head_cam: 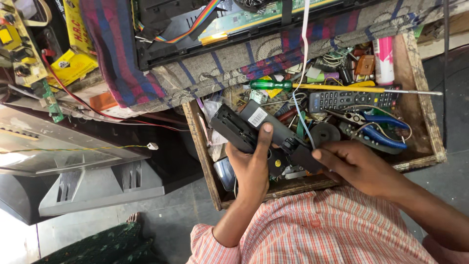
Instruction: The person opens a black power adapter, connects a white cable to a television, and uses a remote control to navigate the TV's menu. They then connect a red RCA cable to the back of the TV and continue adjusting settings.
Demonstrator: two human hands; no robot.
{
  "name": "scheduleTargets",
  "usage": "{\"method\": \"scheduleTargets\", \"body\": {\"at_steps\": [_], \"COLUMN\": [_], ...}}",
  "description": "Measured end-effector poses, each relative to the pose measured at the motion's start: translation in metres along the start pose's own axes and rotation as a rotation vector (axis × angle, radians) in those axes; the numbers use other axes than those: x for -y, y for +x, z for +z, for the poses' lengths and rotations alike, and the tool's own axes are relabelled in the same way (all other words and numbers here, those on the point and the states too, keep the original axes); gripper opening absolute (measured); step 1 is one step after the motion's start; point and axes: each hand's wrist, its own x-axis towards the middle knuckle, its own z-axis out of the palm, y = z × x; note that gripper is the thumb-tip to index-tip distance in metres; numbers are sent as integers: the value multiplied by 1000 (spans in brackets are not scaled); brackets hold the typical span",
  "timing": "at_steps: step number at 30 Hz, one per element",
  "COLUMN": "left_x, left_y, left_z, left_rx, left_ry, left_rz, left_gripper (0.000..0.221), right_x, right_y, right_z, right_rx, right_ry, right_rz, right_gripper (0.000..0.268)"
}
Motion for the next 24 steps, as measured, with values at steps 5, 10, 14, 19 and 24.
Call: {"method": "scheduleTargets", "body": {"at_steps": [5, 10, 14, 19, 24], "left_x": [-2, 1, 1, 1, 1], "left_y": [-5, -9, -16, -19, -18], "left_z": [-2, -1, 2, 5, 3], "left_rx": [-21, -76, -80, -122, -162], "left_ry": [-74, -101, -144, -173, -219], "left_rz": [4, -30, -30, -26, -40], "left_gripper": [20, 21, 22, 21, 23], "right_x": [18, 27, 30, 28, 30], "right_y": [-5, -7, -9, -12, -12], "right_z": [19, 31, 37, 43, 38], "right_rx": [-204, -364, -522, -593, -477], "right_ry": [152, 228, 74, -144, -50], "right_rz": [-10, -115, -306, -243, -311], "right_gripper": [34, 25, 26, 24, 41]}}
